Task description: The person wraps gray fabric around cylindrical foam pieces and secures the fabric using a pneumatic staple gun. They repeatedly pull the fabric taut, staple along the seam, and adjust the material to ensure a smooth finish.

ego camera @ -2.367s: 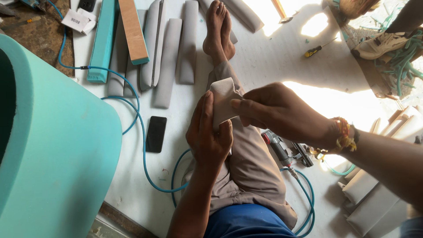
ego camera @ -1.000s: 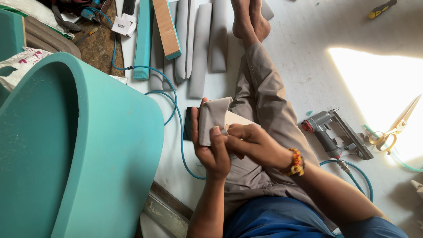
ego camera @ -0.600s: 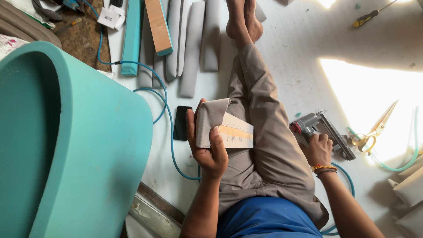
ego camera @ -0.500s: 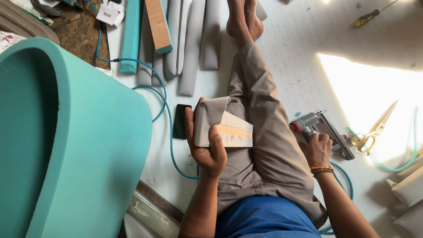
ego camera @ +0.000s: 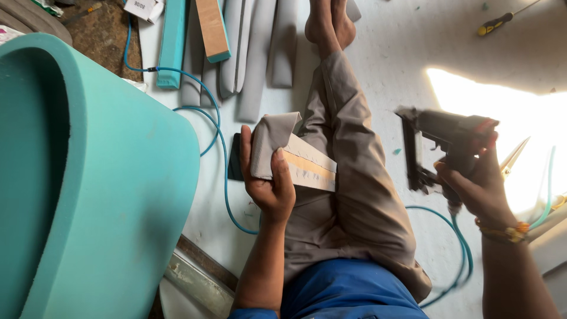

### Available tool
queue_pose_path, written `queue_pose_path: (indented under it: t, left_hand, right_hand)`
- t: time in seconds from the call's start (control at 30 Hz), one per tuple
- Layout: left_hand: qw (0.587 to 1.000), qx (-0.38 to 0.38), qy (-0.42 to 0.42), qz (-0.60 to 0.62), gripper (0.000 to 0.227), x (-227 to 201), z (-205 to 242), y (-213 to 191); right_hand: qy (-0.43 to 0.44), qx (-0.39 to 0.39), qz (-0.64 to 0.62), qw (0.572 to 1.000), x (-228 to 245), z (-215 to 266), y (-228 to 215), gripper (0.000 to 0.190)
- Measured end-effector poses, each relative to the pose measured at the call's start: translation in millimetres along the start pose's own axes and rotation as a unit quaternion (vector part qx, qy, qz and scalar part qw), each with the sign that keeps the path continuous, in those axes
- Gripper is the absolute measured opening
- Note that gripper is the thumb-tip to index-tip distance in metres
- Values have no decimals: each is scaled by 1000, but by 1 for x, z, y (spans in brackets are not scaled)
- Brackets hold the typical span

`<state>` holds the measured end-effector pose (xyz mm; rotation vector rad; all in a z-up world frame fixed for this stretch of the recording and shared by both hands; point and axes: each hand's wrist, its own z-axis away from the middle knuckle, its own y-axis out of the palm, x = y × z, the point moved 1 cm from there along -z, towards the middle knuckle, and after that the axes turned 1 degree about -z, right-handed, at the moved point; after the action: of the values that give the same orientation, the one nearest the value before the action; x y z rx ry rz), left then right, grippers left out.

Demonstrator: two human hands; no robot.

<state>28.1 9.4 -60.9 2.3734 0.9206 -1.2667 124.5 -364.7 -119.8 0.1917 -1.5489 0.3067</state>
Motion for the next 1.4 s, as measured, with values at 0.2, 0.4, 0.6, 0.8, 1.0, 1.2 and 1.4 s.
queue_pose_path:
  t: [0.2,0.4,0.6,0.8,1.0,1.2,1.4]
  left_hand:
    - [1000,5,-12,8,63,1,0,-1]
    - [999,-26,-20,-33,60,5,2,2]
    - [998,-34,-51,20,63,4,1,3]
    - [998,-26,-1,-63,64,1,-1,2]
    - [993,-41,-84,66,82,-4,-6,-2]
    - [997,52,0,56,63,-31,8,-11]
    - [987,144,67,-12,63,-84,37,-15]
  right_hand:
    - [-132,199,8,971,101,-3,79,48]
    - [-119,282,60,950,128,-9,128,25]
    - [-159,258,69,950,141,-9,139,21]
    - [-182,269,99,941,135,-11,141,20]
    - [-57,182,-13,982,110,-3,102,43]
    - [86,-48,238,966,-1,-1,37,52]
    - [-19,-173,531,829,-175,-1,32,31]
